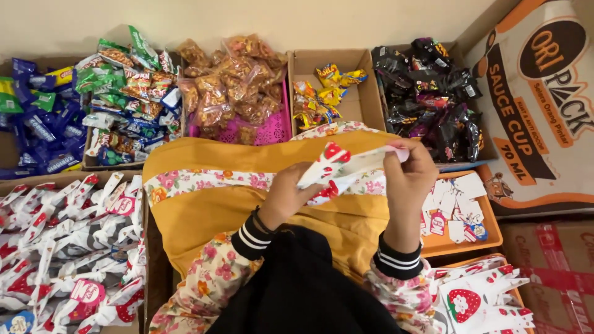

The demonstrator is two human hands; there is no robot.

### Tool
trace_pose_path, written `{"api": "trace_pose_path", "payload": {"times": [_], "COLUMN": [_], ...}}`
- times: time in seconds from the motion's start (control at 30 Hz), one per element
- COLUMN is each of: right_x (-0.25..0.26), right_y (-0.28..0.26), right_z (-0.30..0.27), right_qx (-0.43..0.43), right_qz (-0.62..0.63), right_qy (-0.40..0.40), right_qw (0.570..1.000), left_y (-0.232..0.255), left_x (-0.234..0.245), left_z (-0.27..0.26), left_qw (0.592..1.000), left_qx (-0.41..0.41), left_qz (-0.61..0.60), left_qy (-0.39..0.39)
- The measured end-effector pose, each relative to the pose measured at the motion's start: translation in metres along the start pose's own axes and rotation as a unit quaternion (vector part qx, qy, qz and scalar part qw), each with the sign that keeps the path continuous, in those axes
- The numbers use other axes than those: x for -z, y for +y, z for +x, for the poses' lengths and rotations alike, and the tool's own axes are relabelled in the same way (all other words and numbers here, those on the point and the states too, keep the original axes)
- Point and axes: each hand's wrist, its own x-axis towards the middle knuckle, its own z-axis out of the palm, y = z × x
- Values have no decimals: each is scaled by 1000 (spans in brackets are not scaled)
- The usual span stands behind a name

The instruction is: Packing individual snack packets into small decorative gift bags for distribution.

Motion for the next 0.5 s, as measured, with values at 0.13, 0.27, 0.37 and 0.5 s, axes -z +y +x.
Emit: {"api": "trace_pose_path", "payload": {"times": [0.13, 0.27, 0.37, 0.5], "right_x": [9, 32, 46, 42], "right_y": [11, 31, 34, 14], "right_z": [5, 10, 7, -15], "right_qx": [108, -48, -54, -123], "right_qz": [-142, 98, 158, 100], "right_qy": [13, 36, 8, -93], "right_qw": [984, 993, 986, 983], "left_y": [19, 8, 0, 5], "left_x": [-4, -13, -19, -25], "left_z": [6, 6, 8, 20], "left_qw": [999, 992, 975, 959], "left_qx": [16, 98, 168, 181], "left_qz": [-2, -56, -121, -171], "left_qy": [-40, -60, -77, -139]}}
